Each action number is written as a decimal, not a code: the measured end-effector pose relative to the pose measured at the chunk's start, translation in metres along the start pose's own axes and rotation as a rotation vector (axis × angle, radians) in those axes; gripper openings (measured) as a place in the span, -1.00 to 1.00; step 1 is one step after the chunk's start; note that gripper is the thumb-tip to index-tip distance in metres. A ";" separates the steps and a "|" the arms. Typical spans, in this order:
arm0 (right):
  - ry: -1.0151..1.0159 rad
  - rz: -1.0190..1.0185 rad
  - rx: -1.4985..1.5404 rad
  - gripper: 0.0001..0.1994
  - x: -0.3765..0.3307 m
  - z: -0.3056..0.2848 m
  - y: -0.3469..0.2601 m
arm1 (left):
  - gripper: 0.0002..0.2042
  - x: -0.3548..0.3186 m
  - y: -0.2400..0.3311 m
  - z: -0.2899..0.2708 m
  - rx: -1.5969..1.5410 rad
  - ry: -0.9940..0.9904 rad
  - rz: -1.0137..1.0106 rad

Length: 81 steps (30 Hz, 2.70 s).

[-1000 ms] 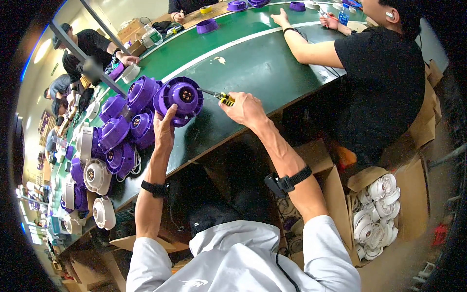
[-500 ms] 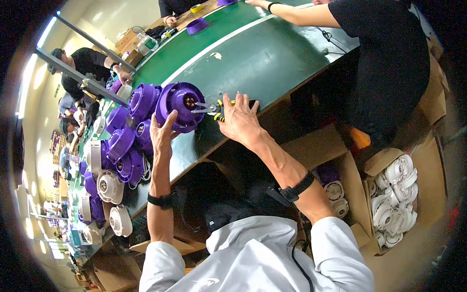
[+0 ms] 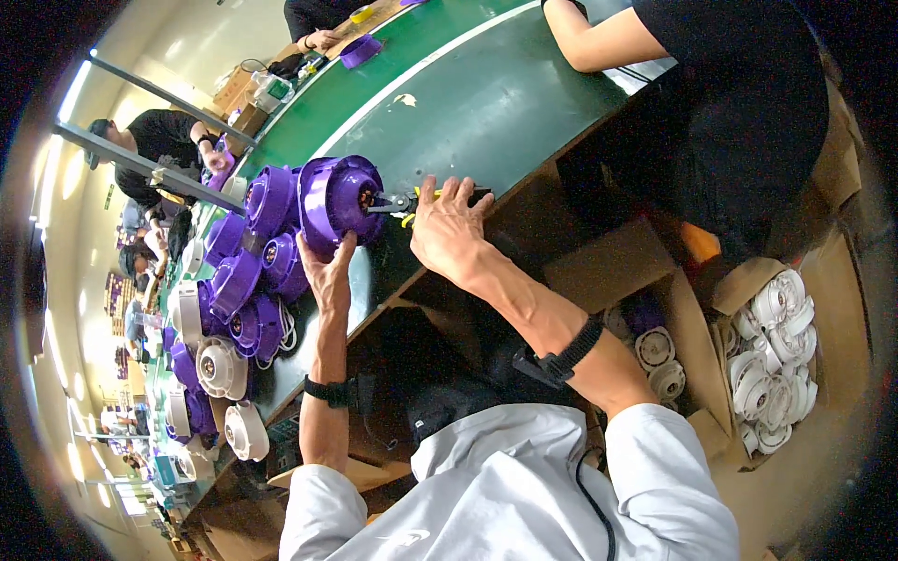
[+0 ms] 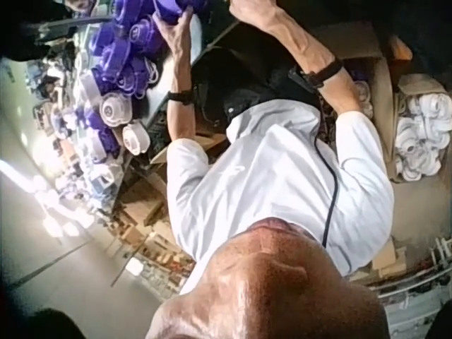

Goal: Assembling purple plastic housing components and white bases at a manufacturing plant workbench using pliers.

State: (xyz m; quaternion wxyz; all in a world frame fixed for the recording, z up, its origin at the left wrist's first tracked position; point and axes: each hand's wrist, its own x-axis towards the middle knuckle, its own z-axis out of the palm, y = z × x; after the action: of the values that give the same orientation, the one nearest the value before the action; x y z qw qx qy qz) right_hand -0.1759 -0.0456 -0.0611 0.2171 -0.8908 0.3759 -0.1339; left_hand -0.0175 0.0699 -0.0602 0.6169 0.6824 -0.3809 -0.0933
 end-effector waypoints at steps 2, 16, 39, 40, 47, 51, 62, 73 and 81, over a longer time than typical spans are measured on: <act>0.027 -0.003 -0.055 -0.28 0.000 0.005 -0.005 | -0.52 -0.005 -0.011 -0.001 -0.028 -0.007 0.049; 0.132 -0.179 -0.083 -0.56 0.020 0.020 0.011 | -0.47 -0.013 -0.008 0.003 0.280 0.066 0.260; 0.224 -0.090 -0.157 -0.55 0.012 0.009 0.005 | -0.49 0.010 0.019 0.010 0.229 0.269 0.159; 0.226 -0.069 -0.161 -0.53 0.012 0.014 0.004 | -0.49 0.009 0.019 0.009 0.233 0.269 0.160; 0.302 -0.060 -0.184 -0.47 0.012 0.026 -0.006 | -0.47 0.006 0.020 0.009 0.289 0.237 0.186; 0.355 -0.012 -0.315 -0.45 0.011 0.035 -0.011 | -0.48 0.006 0.018 0.009 0.370 0.200 0.233; 0.240 -0.221 -0.226 -0.63 0.026 0.022 0.002 | -0.49 -0.004 0.020 0.011 0.561 0.216 0.338; 0.306 -0.254 -0.346 -0.72 0.029 0.042 0.011 | -0.30 0.012 0.056 0.014 0.787 0.100 0.167; 0.237 -0.209 -0.257 -0.67 0.023 0.023 -0.001 | -0.36 0.042 0.057 -0.010 0.738 -0.072 0.163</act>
State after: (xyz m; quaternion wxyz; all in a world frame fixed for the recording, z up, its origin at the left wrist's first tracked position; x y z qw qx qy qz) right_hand -0.1507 -0.0549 -0.0793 0.0410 -0.9234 0.3182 -0.2107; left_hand -0.0057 0.0536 0.0086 0.3213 0.8225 -0.4633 0.0754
